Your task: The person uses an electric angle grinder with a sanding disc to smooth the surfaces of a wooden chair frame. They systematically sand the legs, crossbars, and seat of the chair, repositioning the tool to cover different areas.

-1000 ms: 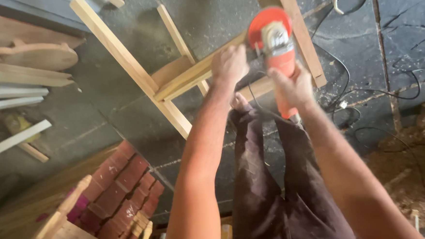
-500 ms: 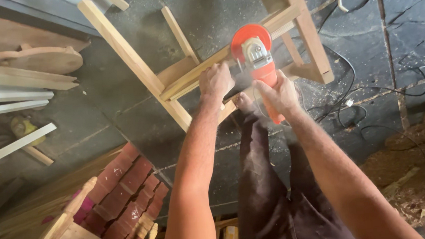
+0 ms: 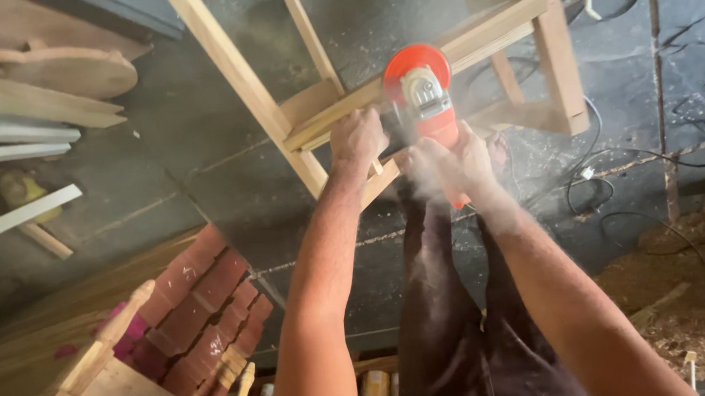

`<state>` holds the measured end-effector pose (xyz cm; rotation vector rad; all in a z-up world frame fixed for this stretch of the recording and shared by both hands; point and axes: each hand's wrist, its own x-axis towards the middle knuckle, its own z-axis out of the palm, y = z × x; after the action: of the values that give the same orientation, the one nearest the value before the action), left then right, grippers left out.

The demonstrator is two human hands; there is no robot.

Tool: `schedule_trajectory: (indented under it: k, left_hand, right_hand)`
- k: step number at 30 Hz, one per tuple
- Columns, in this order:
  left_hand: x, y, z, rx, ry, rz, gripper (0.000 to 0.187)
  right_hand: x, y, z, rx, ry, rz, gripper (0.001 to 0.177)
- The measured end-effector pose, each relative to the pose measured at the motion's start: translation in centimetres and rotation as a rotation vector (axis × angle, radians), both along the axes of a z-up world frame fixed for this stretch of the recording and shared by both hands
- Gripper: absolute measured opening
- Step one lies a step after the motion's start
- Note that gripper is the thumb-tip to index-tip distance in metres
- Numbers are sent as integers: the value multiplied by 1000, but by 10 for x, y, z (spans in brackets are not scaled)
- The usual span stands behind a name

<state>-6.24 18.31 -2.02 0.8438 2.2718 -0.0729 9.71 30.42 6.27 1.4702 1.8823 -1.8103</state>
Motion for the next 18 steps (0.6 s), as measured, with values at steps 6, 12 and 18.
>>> schedule_trajectory:
  k: [6, 12, 18]
  left_hand:
    - [-5, -33, 4, 6, -37, 36, 15]
    - [-9, -69, -2, -9, -53, 99, 20]
    - [-13, -104, -6, -10, -17, 111, 19]
  right_hand:
    - [-6, -23, 9, -153, -9, 1, 52]
    - [-13, -56, -13, 111, 2, 139, 52]
    - [-20, -81, -7, -32, -114, 205, 54]
